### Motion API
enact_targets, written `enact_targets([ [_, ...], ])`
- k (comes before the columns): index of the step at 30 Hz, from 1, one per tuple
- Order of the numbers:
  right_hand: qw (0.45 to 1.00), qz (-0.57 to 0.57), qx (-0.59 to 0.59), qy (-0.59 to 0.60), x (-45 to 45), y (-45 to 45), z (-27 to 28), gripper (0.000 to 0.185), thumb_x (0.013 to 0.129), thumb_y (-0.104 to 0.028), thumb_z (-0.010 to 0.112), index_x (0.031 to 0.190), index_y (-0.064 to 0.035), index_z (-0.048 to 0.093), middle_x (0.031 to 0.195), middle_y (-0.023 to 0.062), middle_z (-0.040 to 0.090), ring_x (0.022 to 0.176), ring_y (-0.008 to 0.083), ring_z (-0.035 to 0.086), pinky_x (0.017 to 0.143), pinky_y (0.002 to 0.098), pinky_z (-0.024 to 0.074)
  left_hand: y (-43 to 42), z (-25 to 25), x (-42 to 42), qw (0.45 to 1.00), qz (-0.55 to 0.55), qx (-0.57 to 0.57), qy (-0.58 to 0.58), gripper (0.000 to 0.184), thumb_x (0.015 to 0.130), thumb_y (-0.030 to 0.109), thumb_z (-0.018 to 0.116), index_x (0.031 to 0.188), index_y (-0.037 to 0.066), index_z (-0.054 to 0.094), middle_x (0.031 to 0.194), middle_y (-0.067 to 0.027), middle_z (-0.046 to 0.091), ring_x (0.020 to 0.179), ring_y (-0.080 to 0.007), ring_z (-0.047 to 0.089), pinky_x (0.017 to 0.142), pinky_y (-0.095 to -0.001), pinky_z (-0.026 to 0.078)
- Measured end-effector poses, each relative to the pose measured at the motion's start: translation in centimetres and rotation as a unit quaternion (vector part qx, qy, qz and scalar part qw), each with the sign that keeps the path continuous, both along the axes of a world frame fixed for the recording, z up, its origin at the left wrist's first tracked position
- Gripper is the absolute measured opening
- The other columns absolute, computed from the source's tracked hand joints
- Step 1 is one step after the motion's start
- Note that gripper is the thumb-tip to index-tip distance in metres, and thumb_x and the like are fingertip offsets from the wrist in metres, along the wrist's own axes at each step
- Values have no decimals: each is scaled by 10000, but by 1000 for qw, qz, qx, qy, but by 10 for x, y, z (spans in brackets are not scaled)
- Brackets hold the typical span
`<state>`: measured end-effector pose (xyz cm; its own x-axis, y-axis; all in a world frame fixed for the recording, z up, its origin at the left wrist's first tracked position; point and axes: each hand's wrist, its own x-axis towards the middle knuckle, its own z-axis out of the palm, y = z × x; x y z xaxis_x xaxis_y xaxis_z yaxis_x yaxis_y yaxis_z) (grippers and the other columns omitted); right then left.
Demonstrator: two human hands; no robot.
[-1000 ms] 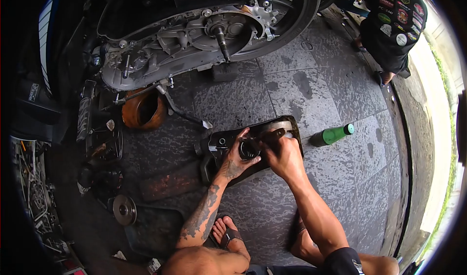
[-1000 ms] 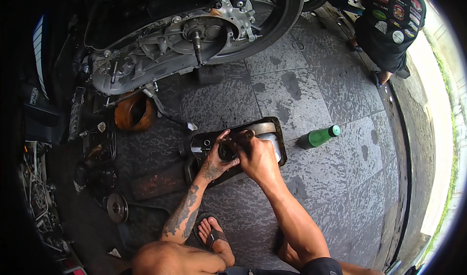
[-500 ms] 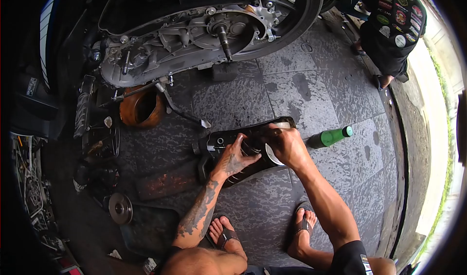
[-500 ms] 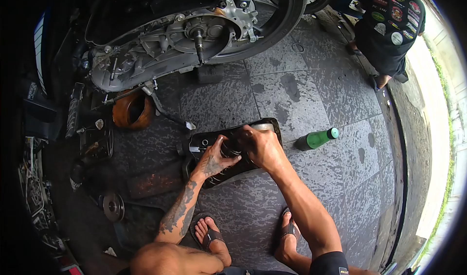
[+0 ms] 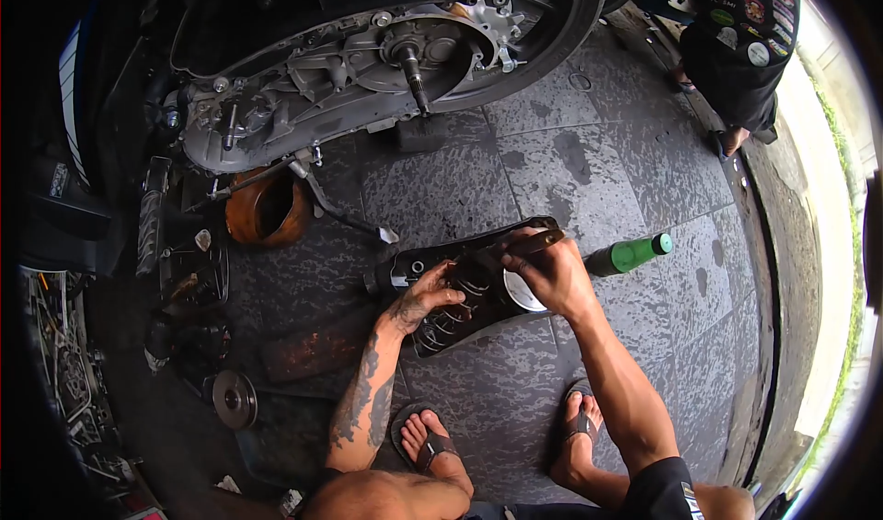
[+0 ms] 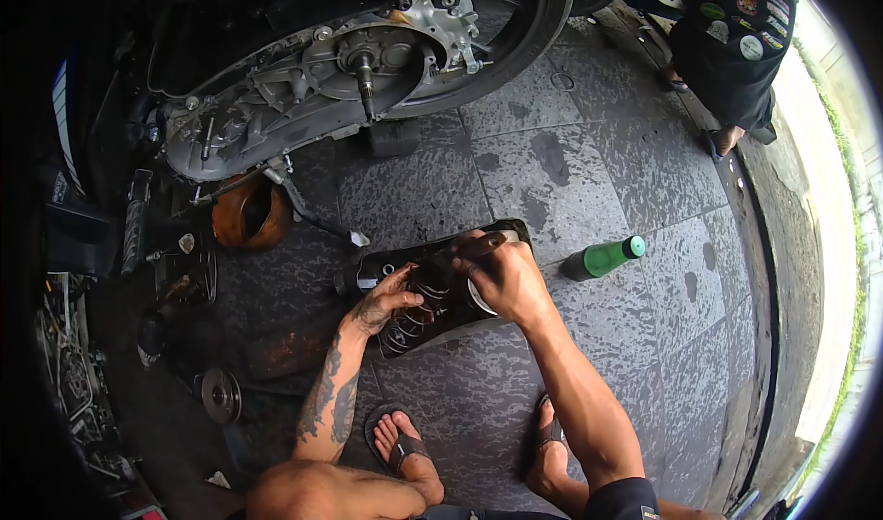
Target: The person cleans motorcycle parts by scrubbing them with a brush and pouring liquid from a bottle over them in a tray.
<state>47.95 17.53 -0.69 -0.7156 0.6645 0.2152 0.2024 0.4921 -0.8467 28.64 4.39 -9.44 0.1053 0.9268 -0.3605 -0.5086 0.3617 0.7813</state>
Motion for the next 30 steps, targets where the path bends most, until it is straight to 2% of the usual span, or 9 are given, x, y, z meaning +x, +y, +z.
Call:
enact_targets([
  [4, 998, 43, 39, 2, -3, -3, -8, 134, 839, -72, 659, 964, -28, 683, 893, 174, 689, 830, 361, 679, 726, 398, 527, 7, -11, 3, 998, 58, -12, 16, 443, 815, 32, 623, 1241, 5, 501, 989, -67, 617, 841, -153, 623, 740, -309, 552],
  [8, 992, -101, 16, -79, -8, -12, -17, 120, 870, -88, 613, 968, -39, 662, 839, 204, 674, 753, 410, 654, 657, 465, 516, -2, -15, 1, 984, 153, 18, 88, 412, 823, 31, 590, 1226, -4, 514, 989, -65, 616, 825, -146, 626, 708, -274, 527],
  [12, 986, -53, 34, -154, -23, -31, -41, 114, 884, -116, 597, 953, -25, 588, 843, 216, 662, 785, 427, 640, 673, 498, 519, -6, -22, 22, 961, 272, 27, 46, 505, 821, -5, 571, 1308, 20, 439, 905, -40, 576, 808, -125, 586, 752, -280, 508],
  [14, 985, -70, 28, -157, -31, -36, -55, 102, 875, -86, 574, 934, -3, 581, 853, 228, 670, 783, 431, 652, 685, 496, 533, -11, -33, 24, 962, 266, 18, 54, 584, 816, -7, 572, 1368, 33, 386, 1057, -71, 548, 933, -157, 580, 849, -308, 503],
  [18, 970, -50, 42, -235, -48, -50, -79, 110, 846, -36, 547, 933, 22, 582, 836, 253, 670, 779, 436, 663, 698, 500, 545, -8, -54, 25, 935, 219, -86, 264, 670, 806, 54, 649, 1411, 2, 367, 1343, -154, 354, 1240, -298, 447, 1004, -371, 443],
  [20, 955, -9, 34, -293, -52, -55, -72, 122, 818, -3, 527, 921, 41, 576, 802, 272, 664, 765, 449, 665, 702, 507, 550, -10, -58, 19, 787, 113, -22, 606, 711, 798, 116, 689, 1427, 18, 372, 1348, -185, 387, 1228, -341, 481, 1059, -390, 406],
  [24, 980, -70, -3, -184, -32, -45, -49, 249, 793, -57, 624, 1026, 28, 602, 796, 270, 662, 772, 443, 661, 702, 516, 537, -6, -61, 38, 807, 131, -72, 572, 882, 746, 254, 776, 1422, -53, 299, 1334, -311, 433, 1226, -469, 458, 1050, -473, 395],
  [28, 980, -115, -112, -119, -11, -54, -32, 195, 802, -84, 664, 960, 30, 655, 860, 254, 679, 853, 426, 661, 766, 452, 534, 2, -67, 33, 821, 100, -106, 553, 884, 772, 262, 769, 1429, -68, 278, 1256, -301, 507, 1148, -447, 532, 997, -469, 437],
  [30, 980, -110, -103, -128, -4, -60, -45, 196, 803, -86, 665, 961, 30, 659, 867, 255, 679, 862, 423, 662, 776, 448, 532, 4, -66, 36, 809, 153, -130, 552, 897, 796, 280, 766, 1452, -56, 255, 1068, -179, 624, 928, -300, 662, 830, -372, 524],
])
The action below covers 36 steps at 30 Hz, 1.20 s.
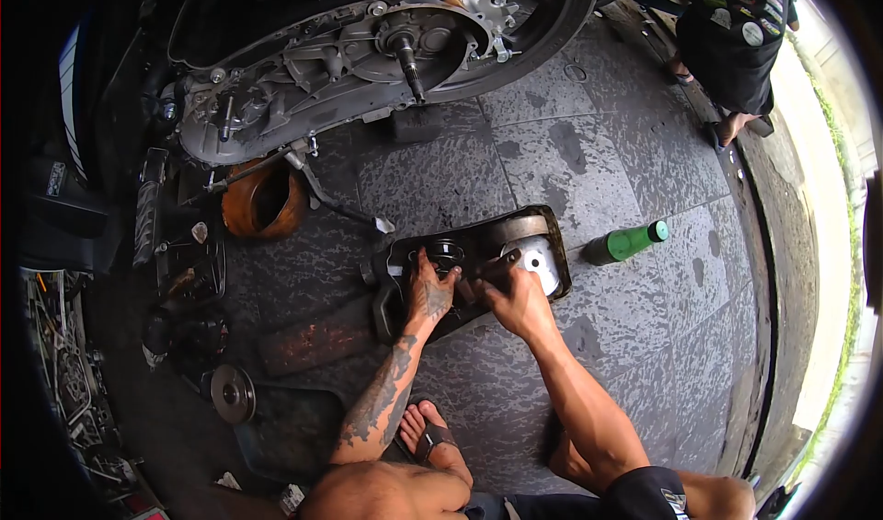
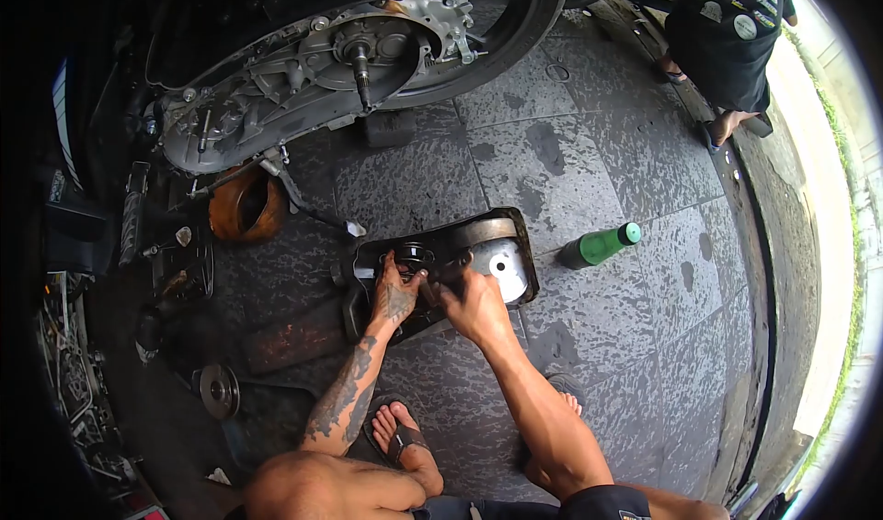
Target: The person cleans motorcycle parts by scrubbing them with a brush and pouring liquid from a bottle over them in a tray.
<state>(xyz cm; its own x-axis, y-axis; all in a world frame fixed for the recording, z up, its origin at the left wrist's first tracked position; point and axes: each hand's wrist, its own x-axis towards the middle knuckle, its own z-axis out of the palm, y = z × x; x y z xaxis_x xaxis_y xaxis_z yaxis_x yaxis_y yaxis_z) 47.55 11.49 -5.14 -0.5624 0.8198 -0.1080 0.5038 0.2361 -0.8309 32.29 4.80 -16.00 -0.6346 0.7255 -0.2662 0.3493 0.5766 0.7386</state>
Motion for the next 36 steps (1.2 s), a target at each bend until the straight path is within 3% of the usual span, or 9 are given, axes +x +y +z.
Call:
enact_targets([
  [7, 994, -86, -53, 46, -2, -14, 19, 236, 823, -110, 667, 1017, 23, 677, 933, 210, 705, 908, 350, 688, 818, 384, 526, -5, -1, -2, 989, 59, 76, -110, 761, 919, 272, 655, 1467, -60, 242, 1046, -134, 635, 918, -199, 650, 817, -330, 522],
  [14, 997, -67, 19, 20, 11, -5, 9, 160, 813, -69, 641, 950, 11, 669, 871, 244, 680, 850, 411, 669, 762, 426, 534, -6, 17, 0, 977, 67, 96, -176, 692, 935, 164, 621, 1480, -33, 242, 1098, -122, 616, 1001, -176, 605, 863, -305, 496],
  [15, 999, -38, 18, 18, 11, -6, 9, 162, 813, -63, 643, 960, -6, 679, 891, 213, 691, 867, 387, 675, 768, 411, 534, -8, 6, 0, 972, 61, 131, -186, 705, 942, 165, 608, 1485, -49, 214, 1037, -89, 593, 897, -166, 578, 799, -294, 493],
  [19, 998, 52, 24, 7, 14, -16, 2, 271, 788, -1, 635, 1057, -33, 651, 997, 180, 681, 956, 381, 652, 815, 409, 527, -14, -9, -6, 912, 97, 205, -341, 737, 911, 122, 634, 1497, -23, 211, 1173, -85, 547, 1009, -139, 542, 842, -285, 481],
  [22, 996, 85, 13, 22, 19, -23, 3, 323, 760, 45, 595, 1077, -5, 634, 1058, 181, 667, 990, 384, 636, 863, 404, 521, -17, 15, -10, 834, 104, 250, -481, 494, 856, 5, 549, 1337, -13, 442, 1154, -97, 613, 985, -178, 615, 879, -314, 518],
  [26, 974, -104, -35, 200, 26, -28, 8, 405, 732, 147, 417, 1062, 35, 625, 1081, 140, 683, 1013, 237, 665, 925, 332, 494, -17, 19, -16, 795, 104, 284, -525, 464, 758, -23, 486, 1219, 0, 527, 1267, -154, 600, 1030, -221, 635, 681, -253, 536],
  [29, 850, -383, 73, 354, 46, -23, -8, 379, 733, 142, 381, 1047, 27, 558, 992, 102, 584, 874, 172, 590, 797, 284, 494, -18, 18, -20, 756, 70, 326, -563, 510, 767, 36, 499, 1275, -8, 505, 1319, -175, 565, 1114, -267, 610, 646, -226, 520],
  [32, 819, -510, 132, 228, 100, 9, -51, 455, 785, 50, 518, 1234, -1, 473, 1148, 128, 534, 1033, 216, 538, 863, 328, 460, -18, 31, -21, 710, 62, 352, -606, 572, 785, 114, 512, 1349, 29, 470, 1330, -178, 557, 1150, -283, 591, 718, -272, 542],
  [36, 888, -402, 203, 91, 147, 52, -99, 707, 741, -88, 754, 1351, 4, 410, 1292, 180, 493, 1202, 308, 467, 1005, 406, 392, -28, 56, -18, 716, 49, 344, -605, 558, 882, 293, 531, 1382, 56, 458, 1307, -167, 571, 1142, -284, 590, 794, -329, 546],
])
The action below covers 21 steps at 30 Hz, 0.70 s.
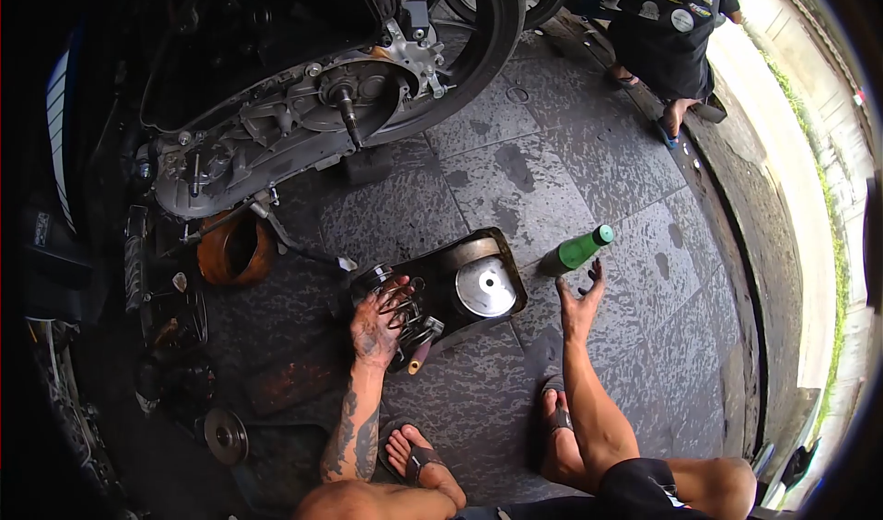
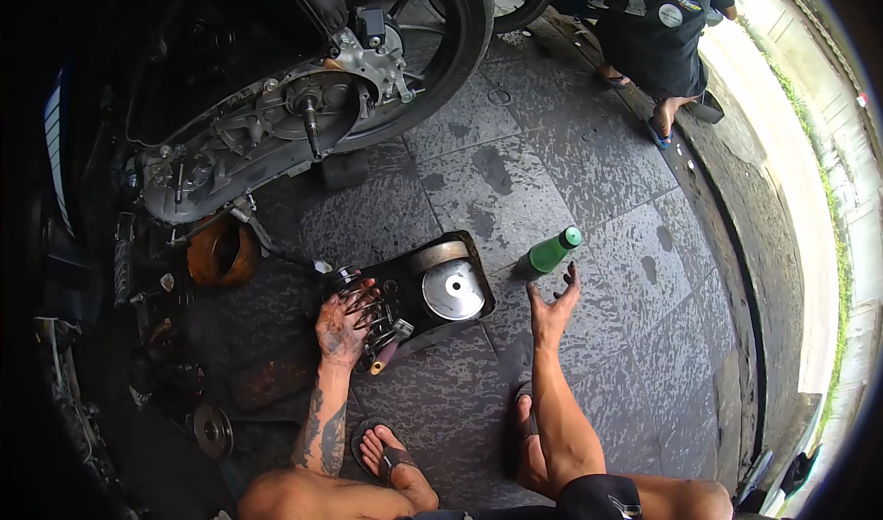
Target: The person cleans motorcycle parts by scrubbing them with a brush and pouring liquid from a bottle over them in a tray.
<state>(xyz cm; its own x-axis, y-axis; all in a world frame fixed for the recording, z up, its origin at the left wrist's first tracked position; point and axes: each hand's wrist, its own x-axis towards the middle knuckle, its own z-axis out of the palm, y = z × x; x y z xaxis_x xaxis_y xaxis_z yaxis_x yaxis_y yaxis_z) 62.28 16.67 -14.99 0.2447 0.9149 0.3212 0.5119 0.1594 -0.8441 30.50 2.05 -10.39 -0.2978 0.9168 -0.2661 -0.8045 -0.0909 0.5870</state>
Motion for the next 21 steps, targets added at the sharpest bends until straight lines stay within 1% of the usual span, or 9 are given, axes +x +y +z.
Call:
enact_targets([
  [3, 995, 46, -50, -71, 7, 14, -18, 851, 681, -179, 844, 1374, 8, 387, 1330, 201, 468, 1256, 352, 421, 1062, 435, 351, 0, 8, 2, 997, 26, -61, 34, 702, 928, 616, 482, 1368, 69, 473, 1189, -133, 621, 1046, -269, 623, 839, -376, 554],
  [8, 991, 58, -92, -81, 6, 33, -25, 864, 642, -262, 875, 1323, 28, 428, 1292, 225, 496, 1262, 379, 413, 1060, 452, 351, 4, 29, -6, 998, 64, 1, 15, 639, 914, 603, 519, 1272, 74, 535, 1084, -102, 638, 976, -245, 645, 731, -344, 582],
  [10, 989, 60, -80, -110, 5, 39, -17, 772, 652, -251, 865, 1274, 7, 486, 1216, 210, 560, 1202, 364, 490, 1014, 441, 399, 0, 21, -15, 999, 45, -8, -27, 644, 904, 616, 524, 1255, 76, 539, 1071, -94, 639, 956, -243, 646, 720, -351, 577],
  [12, 983, 86, -159, -26, 5, 45, -15, 667, 674, -237, 848, 1223, -23, 534, 1151, 184, 621, 1115, 324, 581, 961, 418, 444, 4, 28, -12, 998, 62, 17, 14, 604, 921, 556, 554, 1243, 45, 532, 1109, -89, 620, 963, -235, 638, 787, -356, 559],
  [13, 989, 103, -111, -4, 3, 45, -7, 583, 698, -220, 828, 1182, -40, 557, 1065, 163, 672, 991, 292, 652, 893, 388, 486, 9, 41, -7, 993, 84, 42, 66, 536, 929, 452, 589, 1248, 26, 522, 1128, -88, 606, 972, -225, 632, 837, -354, 538],
  [14, 975, 131, -166, 74, 6, 50, -3, 578, 709, -233, 829, 1173, -31, 550, 1030, 152, 692, 950, 276, 669, 868, 374, 496, 10, 53, -3, 985, 106, 59, 119, 479, 936, 348, 625, 1253, 7, 512, 1147, -87, 593, 980, -216, 626, 888, -352, 517],
  [15, 979, 169, -112, 27, 10, 56, 5, 584, 708, -238, 831, 1172, -25, 546, 997, 151, 694, 919, 285, 674, 850, 372, 501, 10, 60, -2, 978, 90, 47, 181, 455, 891, 120, 646, 1291, -16, 477, 1183, -88, 567, 1010, -189, 610, 958, -335, 469],
  [16, 976, 207, -58, -16, 9, 59, 26, 591, 707, -242, 833, 1171, -19, 542, 964, 150, 696, 888, 293, 678, 833, 370, 506, 11, 78, 2, 983, 88, 53, 153, 482, 869, 9, 629, 1319, -11, 457, 1126, -107, 640, 1066, -161, 592, 934, -289, 454],
  [21, 861, 434, -33, -265, 8, 82, 142, 626, 678, -231, 816, 1191, -25, 524, 1067, 175, 644, 980, 367, 632, 858, 425, 499, 18, 74, 2, 972, 37, 21, 232, 654, 789, 1, 694, 1386, 0, 425, 1214, -76, 584, 1108, -152, 562, 969, -289, 430],
])
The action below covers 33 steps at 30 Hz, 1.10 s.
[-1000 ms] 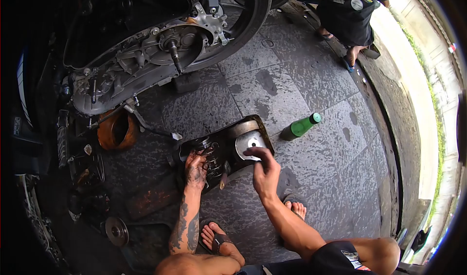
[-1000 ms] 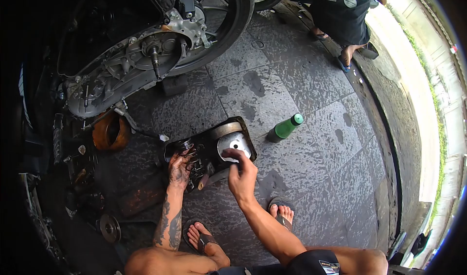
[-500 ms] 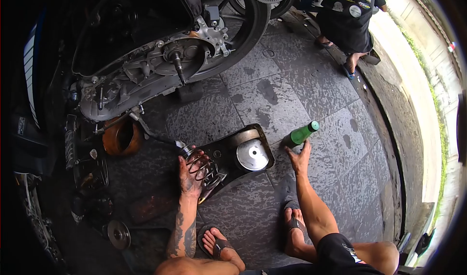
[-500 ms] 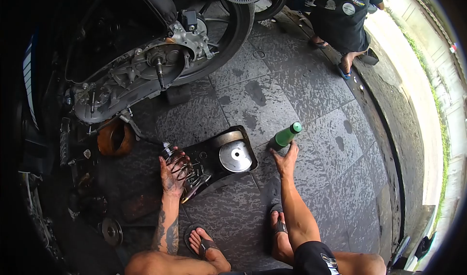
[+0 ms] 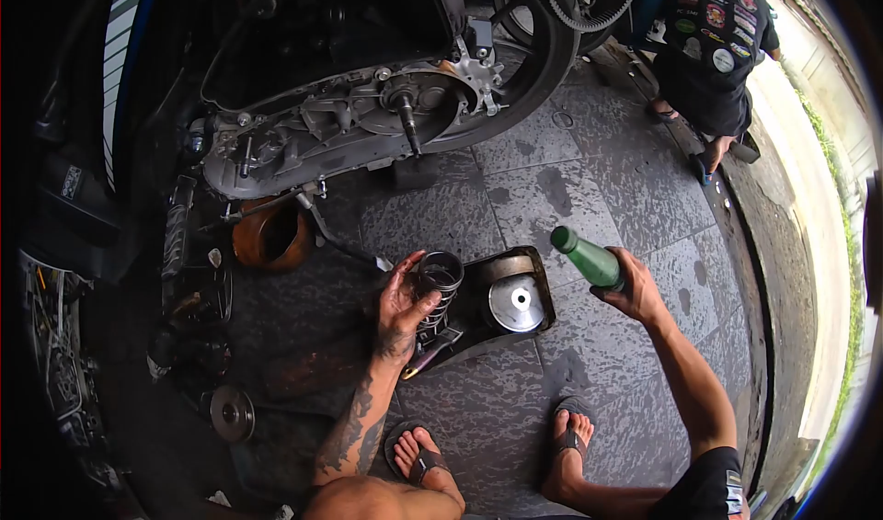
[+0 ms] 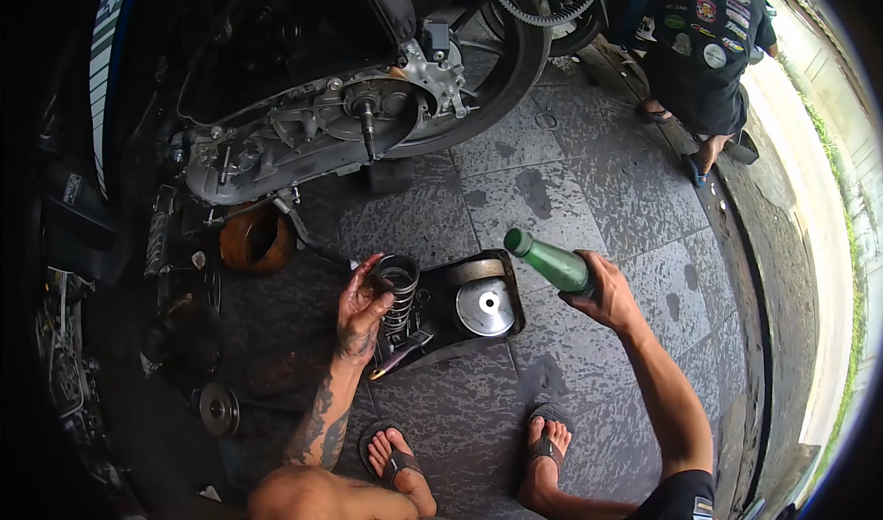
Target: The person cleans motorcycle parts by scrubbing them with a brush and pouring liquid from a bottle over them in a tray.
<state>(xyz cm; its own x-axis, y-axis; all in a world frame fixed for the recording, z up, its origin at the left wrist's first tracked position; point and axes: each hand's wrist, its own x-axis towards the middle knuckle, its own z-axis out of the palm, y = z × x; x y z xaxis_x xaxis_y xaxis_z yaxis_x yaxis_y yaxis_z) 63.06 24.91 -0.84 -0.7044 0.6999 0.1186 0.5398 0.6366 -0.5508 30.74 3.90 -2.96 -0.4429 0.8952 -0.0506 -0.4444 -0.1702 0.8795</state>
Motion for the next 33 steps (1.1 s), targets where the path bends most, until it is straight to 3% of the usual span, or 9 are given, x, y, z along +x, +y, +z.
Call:
enact_targets([
  [7, 969, 155, 86, -174, -29, -23, 99, 586, 684, -231, 780, 1193, -75, 536, 949, 116, 609, 915, 319, 620, 813, 426, 503, 2, -33, 26, 998, -18, -38, 48, 733, 757, 9, 758, 1407, 11, 418, 1271, -85, 555, 1181, -169, 530, 1042, -310, 405],
  [9, 957, 155, 115, -216, -35, -33, 118, 592, 696, -245, 773, 1212, -78, 537, 948, 105, 613, 913, 294, 623, 800, 410, 509, 3, -36, 33, 970, -8, -44, 237, 753, 747, 47, 789, 1404, 16, 422, 1330, -87, 539, 1224, -176, 510, 1077, -331, 380],
  [11, 948, 161, 134, -240, -44, -43, 138, 596, 705, -258, 772, 1223, -81, 536, 948, 100, 615, 915, 279, 626, 789, 401, 513, 4, -34, 35, 958, -12, -70, 277, 727, 735, 92, 815, 1374, 36, 473, 1363, -106, 528, 1243, -202, 514, 1076, -347, 384],
  [13, 938, 167, 152, -262, -50, -49, 148, 601, 715, -271, 771, 1235, -85, 536, 949, 94, 616, 917, 264, 629, 779, 392, 516, 3, -29, 33, 881, -23, -107, 461, 698, 710, 130, 839, 1332, 61, 530, 1355, -126, 532, 1234, -230, 529, 1057, -362, 402],
  [19, 910, 208, 192, -303, -74, -64, 173, 640, 729, -291, 780, 1277, -108, 505, 991, 87, 583, 924, 243, 630, 744, 382, 522, 6, -26, 36, 871, 48, -95, 480, 672, 707, 170, 846, 1303, 92, 546, 1382, -154, 470, 1192, -277, 536, 997, -387, 438],
  [21, 922, 223, 160, -272, -82, -69, 180, 650, 735, -270, 776, 1298, -134, 481, 1024, 104, 535, 894, 270, 636, 729, 391, 529, 11, -35, 36, 856, 77, -73, 506, 680, 718, 185, 845, 1309, 81, 527, 1366, -148, 467, 1209, -278, 518, 999, -391, 439],
  [24, 947, 219, 102, -212, -92, -75, 185, 650, 729, -227, 769, 1300, -147, 470, 1028, 120, 503, 852, 318, 642, 706, 415, 539, 14, -43, 33, 940, 22, 0, 342, 759, 780, 239, 813, 1365, 17, 384, 1291, -178, 458, 1227, -297, 476, 1028, -426, 416],
  [28, 975, 185, 64, -110, -111, -83, 190, 680, 672, -162, 797, 1288, -134, 510, 986, 115, 563, 879, 323, 652, 709, 418, 546, 8, -37, 39, 931, 5, -14, 365, 691, 847, 247, 712, 1374, -5, 341, 1398, -239, 396, 1275, -333, 452, 1031, -418, 402],
  [33, 988, 149, 29, 34, -123, -83, 190, 759, 605, -123, 815, 1308, -115, 530, 995, 111, 623, 913, 318, 655, 789, 420, 534, 8, -39, 36, 902, 27, 5, 432, 650, 849, 220, 683, 1369, 1, 359, 1349, -208, 448, 1217, -323, 498, 966, -404, 441],
])
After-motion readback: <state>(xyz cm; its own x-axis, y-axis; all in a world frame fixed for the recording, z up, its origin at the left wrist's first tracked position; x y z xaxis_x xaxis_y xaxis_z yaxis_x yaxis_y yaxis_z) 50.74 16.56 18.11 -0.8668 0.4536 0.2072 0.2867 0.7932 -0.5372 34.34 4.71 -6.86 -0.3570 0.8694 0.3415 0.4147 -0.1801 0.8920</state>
